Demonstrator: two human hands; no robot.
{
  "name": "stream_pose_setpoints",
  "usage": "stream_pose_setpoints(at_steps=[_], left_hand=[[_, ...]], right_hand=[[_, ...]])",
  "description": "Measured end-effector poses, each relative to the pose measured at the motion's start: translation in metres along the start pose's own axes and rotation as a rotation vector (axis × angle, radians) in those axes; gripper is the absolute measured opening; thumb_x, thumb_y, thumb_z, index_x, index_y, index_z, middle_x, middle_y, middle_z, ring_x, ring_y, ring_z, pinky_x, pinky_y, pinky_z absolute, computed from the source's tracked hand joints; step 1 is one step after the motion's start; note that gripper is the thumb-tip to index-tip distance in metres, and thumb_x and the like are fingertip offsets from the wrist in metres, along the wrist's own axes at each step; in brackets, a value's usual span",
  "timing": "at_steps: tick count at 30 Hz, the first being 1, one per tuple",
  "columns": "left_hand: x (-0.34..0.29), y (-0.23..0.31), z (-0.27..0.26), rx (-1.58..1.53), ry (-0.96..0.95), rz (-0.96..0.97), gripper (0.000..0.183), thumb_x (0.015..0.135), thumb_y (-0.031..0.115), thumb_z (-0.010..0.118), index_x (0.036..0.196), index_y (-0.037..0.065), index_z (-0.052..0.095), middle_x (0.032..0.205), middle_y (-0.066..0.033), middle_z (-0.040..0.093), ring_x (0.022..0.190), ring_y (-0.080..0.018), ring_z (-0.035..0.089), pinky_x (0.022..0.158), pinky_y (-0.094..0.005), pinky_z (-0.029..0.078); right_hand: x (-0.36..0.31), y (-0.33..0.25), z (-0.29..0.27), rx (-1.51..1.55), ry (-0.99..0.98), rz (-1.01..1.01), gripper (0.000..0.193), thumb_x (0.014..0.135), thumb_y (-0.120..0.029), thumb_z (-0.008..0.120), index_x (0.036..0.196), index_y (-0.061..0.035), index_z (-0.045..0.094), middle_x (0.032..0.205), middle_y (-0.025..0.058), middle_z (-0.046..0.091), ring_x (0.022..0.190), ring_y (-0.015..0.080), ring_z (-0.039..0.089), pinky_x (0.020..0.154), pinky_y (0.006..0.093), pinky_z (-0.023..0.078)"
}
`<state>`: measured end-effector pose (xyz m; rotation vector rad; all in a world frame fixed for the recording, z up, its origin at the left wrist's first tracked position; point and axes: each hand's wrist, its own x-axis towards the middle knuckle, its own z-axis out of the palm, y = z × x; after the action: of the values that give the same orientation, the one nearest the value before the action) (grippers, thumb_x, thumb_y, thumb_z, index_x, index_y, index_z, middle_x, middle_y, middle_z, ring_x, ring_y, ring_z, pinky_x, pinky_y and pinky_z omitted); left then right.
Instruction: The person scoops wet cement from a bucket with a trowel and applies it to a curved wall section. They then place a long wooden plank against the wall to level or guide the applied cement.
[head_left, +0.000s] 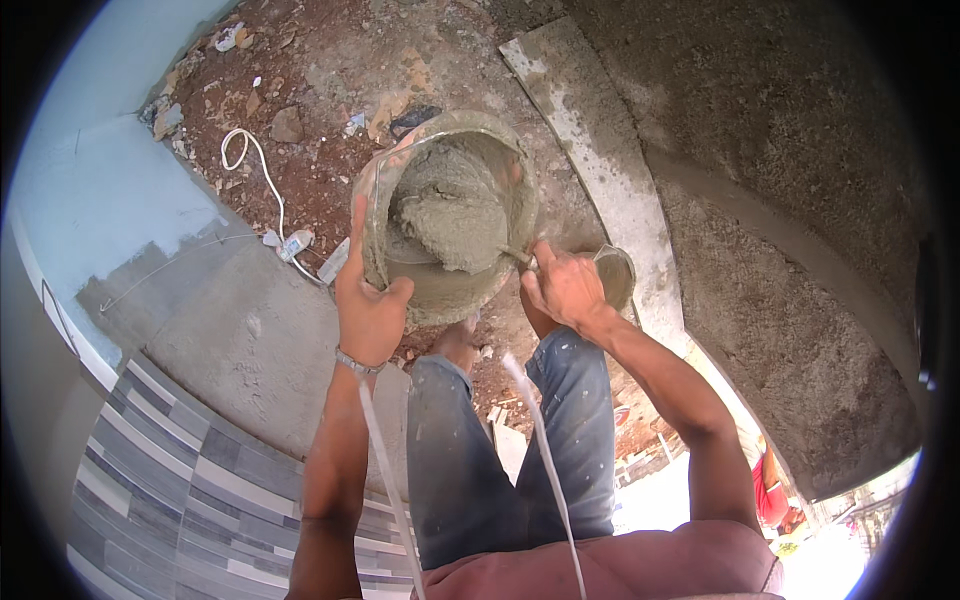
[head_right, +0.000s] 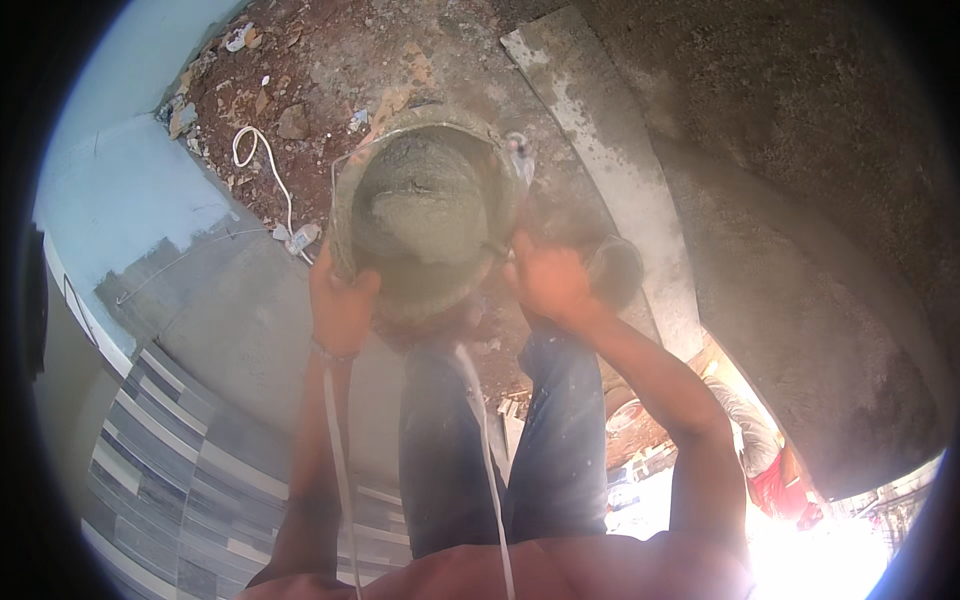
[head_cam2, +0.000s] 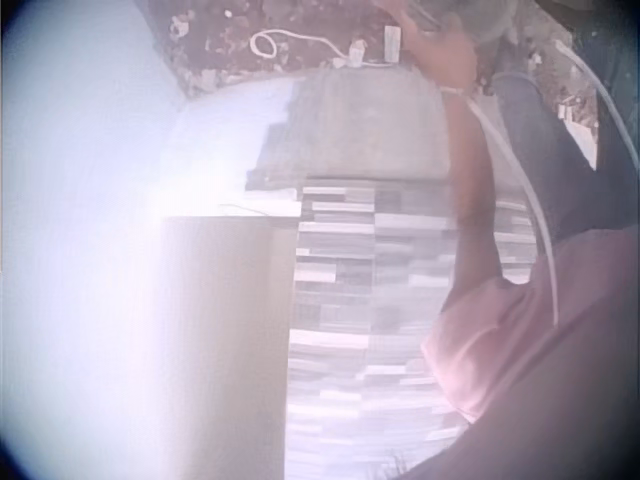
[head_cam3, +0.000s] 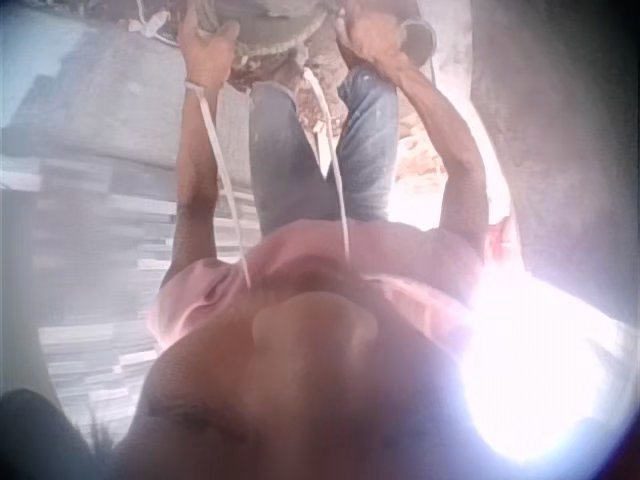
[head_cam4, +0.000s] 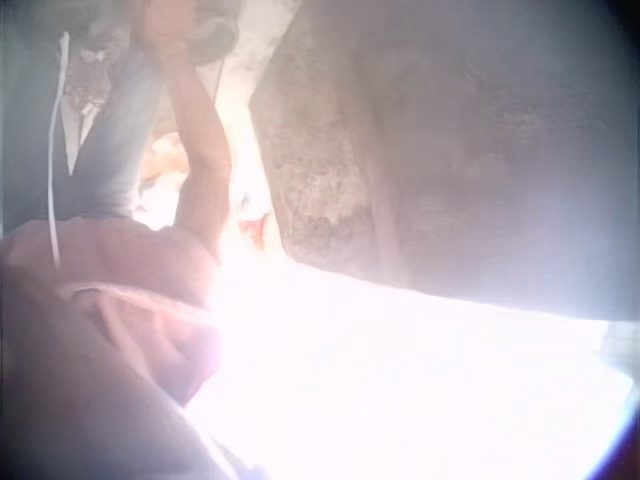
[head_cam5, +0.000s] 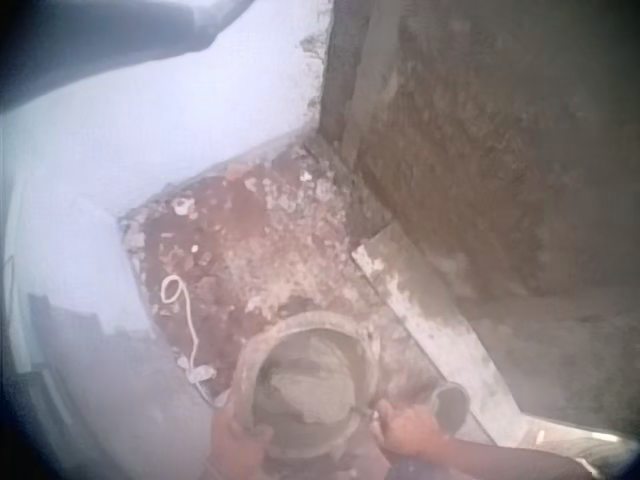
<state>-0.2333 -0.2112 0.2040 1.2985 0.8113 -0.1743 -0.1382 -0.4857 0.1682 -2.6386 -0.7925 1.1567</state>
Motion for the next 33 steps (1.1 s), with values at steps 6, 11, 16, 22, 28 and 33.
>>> stream_pose_setpoints(at_steps=[6,11,16,22,28,33], left_hand=[[-0.042,-0.043,0.001,-0.033,0.042,0.029,0.099,0.074,-0.021,0.05,0.167,0.005,0.027,0.164,-0.0153,0.041,0.146,-0.0231,0.045,0.119,-0.0352,0.039],[-0.056,-0.076,-0.005,-0.063,0.072,0.002,0.098,0.075,-0.021,0.051,0.166,0.005,0.028,0.164,-0.0133,0.041,0.146,-0.0228,0.044,0.119,-0.0353,0.039],[-0.07,-0.102,-0.002,-0.057,0.151,-0.031,0.093,0.077,-0.019,0.052,0.165,0.004,0.031,0.158,-0.0127,0.048,0.139,-0.0219,0.05,0.115,-0.035,0.042],[-0.094,-0.16,-0.011,-0.225,0.383,-0.234,0.068,0.077,-0.016,0.056,0.143,0.001,0.054,0.121,-0.0067,0.068,0.1,-0.0193,0.065,0.084,-0.0313,0.054],[-0.143,-0.205,-0.022,-0.244,0.647,-0.286,0.052,0.082,-0.01,0.055,0.133,0.002,0.057,0.097,-0.0032,0.066,0.083,-0.0153,0.062,0.079,-0.032,0.054],[-0.162,-0.228,-0.004,-0.355,0.896,-0.21,0.049,0.084,-0.011,0.053,0.131,0.002,0.058,0.089,-0.001,0.062,0.079,-0.0137,0.059,0.077,-0.0325,0.053]], right_hand=[[-0.035,0.001,0.036,-0.06,0.104,-0.01,0.027,0.097,-0.028,0.061,0.109,-0.0043,0.058,0.106,0.0189,0.07,0.089,0.0397,0.071,0.076,0.0544,0.056],[-0.043,0.009,0.053,-0.123,0.136,0.011,0.027,0.097,-0.03,0.062,0.111,-0.007,0.062,0.102,0.0156,0.071,0.091,0.0351,0.072,0.076,0.0492,0.058],[-0.042,0.016,0.081,-0.107,-0.055,0.119,0.033,0.097,-0.034,0.064,0.122,-0.0125,0.064,0.104,0.0144,0.073,0.09,0.0344,0.074,0.075,0.0492,0.059],[-0.053,0.027,0.068,0.044,0.086,-0.14,0.028,0.091,-0.03,0.074,0.104,-0.0076,0.064,0.092,0.0145,0.07,0.085,0.0374,0.072,0.072,0.0499,0.058],[-0.069,0.086,0.022,0.608,-0.37,-0.321,0.021,0.093,-0.021,0.072,0.085,-0.0036,0.064,0.07,0.0145,0.067,0.066,0.025,0.07,0.064,0.0405,0.057],[0.005,0.269,0.009,0.753,-0.748,0.167,0.017,0.096,-0.017,0.071,0.093,-0.0003,0.071,0.069,0.0059,0.065,0.055,0.0125,0.061,0.045,0.0279,0.053]])
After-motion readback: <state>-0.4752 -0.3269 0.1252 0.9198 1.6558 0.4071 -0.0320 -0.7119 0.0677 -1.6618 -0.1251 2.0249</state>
